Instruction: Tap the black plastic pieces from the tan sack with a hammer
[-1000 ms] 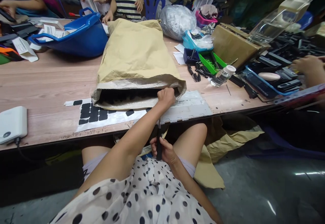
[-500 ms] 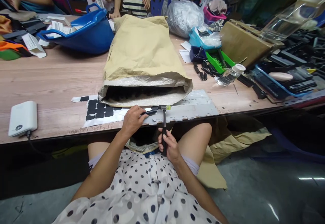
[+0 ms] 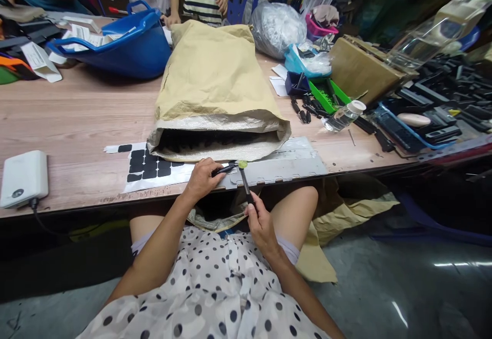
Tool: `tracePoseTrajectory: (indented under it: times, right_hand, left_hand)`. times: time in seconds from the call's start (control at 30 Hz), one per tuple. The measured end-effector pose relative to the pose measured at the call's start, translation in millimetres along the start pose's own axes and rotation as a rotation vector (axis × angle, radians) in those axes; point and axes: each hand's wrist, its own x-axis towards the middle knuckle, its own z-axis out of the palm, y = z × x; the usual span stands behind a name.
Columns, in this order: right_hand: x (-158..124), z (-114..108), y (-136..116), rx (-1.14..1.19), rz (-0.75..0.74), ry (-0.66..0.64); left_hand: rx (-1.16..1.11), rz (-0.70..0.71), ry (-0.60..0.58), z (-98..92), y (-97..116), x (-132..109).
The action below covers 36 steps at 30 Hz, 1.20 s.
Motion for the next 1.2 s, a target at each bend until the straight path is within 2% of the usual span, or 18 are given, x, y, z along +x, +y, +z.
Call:
tracePoseTrajectory:
  times: [0.13,0.23,0.6,0.73,0.9,1.2]
  right_hand:
    - [0,0,-4,-0.225,-0.199,0.041]
    - [0,1,-2,-0.313,-0.279,0.055]
    - [-4,2,-7,-0.313,-0.299,0.006]
    - [-4,2,-7,-0.229,-0.19,-0.017]
    - [-1,0,-17,0.095,0.046,-0.014]
    - [14,0,-26,0.449,0.281,0.089]
  left_hand:
    - [-0.071,0.019,0.004,-2.0,-3,1]
    - [-0.101,0.027,0.016,-1.4,-3,1]
    - [-0.14,0.015,-0.004,-0.7,0,3]
    - [-0.16,0.005,-0.015,-2.2,2,4]
    - [-0.144,-0.019,-0.031,-3.8,2,3]
    - [-0.148,0.013,-0.025,-1.8,-3,2]
